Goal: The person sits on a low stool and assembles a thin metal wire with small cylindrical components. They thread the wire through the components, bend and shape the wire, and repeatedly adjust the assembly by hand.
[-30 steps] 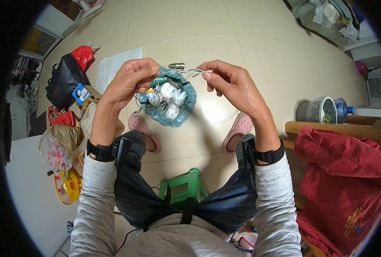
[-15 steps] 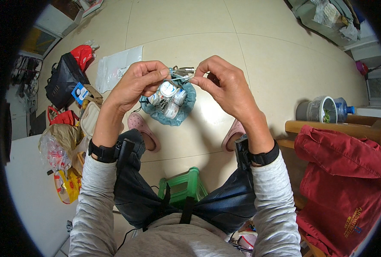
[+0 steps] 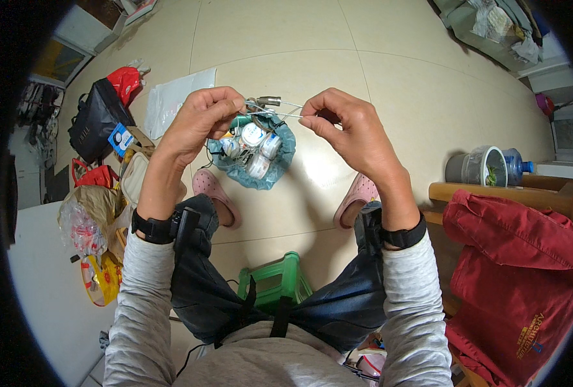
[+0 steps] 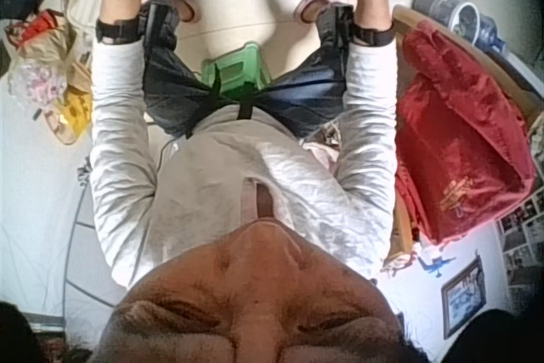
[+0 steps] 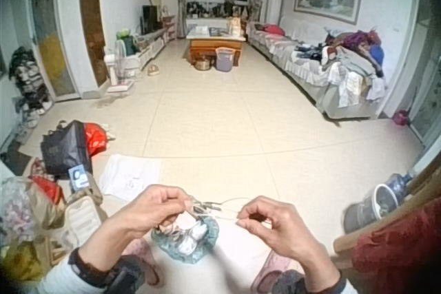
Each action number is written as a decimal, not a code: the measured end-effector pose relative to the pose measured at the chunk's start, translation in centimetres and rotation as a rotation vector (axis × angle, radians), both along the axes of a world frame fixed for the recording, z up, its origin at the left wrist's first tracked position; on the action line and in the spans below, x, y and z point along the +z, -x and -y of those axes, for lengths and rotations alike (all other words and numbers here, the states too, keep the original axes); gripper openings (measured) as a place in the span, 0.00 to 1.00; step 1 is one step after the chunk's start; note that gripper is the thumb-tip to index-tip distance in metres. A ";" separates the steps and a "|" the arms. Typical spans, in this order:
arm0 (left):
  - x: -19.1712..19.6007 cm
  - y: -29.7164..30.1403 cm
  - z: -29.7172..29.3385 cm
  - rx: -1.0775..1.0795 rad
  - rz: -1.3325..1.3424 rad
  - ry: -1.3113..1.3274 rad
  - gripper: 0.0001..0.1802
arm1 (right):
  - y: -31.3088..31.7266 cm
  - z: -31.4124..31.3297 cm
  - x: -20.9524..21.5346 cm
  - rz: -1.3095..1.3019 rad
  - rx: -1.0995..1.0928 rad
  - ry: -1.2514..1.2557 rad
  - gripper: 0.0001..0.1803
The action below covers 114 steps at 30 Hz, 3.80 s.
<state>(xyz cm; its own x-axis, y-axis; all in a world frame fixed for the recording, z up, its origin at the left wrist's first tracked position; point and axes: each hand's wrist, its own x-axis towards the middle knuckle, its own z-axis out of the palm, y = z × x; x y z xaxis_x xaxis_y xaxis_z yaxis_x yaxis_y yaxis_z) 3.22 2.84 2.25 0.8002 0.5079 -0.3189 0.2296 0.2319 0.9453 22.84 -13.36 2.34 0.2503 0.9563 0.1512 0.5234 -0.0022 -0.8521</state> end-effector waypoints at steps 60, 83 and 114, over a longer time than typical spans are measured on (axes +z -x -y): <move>-0.1 -0.1 -0.1 0.071 0.228 0.150 0.09 | 1.4 1.0 1.5 -0.389 0.085 0.070 0.15; -0.5 -1.0 1.2 0.053 0.142 0.209 0.14 | 4.5 -1.1 -0.7 -0.023 -0.083 0.201 0.11; 0.2 -0.9 1.7 0.043 0.267 -0.138 0.09 | 5.0 -2.0 -1.8 0.012 -0.165 -0.072 0.06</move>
<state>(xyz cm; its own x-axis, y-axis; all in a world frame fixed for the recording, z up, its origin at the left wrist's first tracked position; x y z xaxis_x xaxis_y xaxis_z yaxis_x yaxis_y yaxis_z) 4.08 1.17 2.46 0.8231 0.5673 -0.0260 -0.0382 0.1010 0.9942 17.88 -11.36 0.58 0.4005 0.8891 0.2217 0.5309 -0.0280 -0.8470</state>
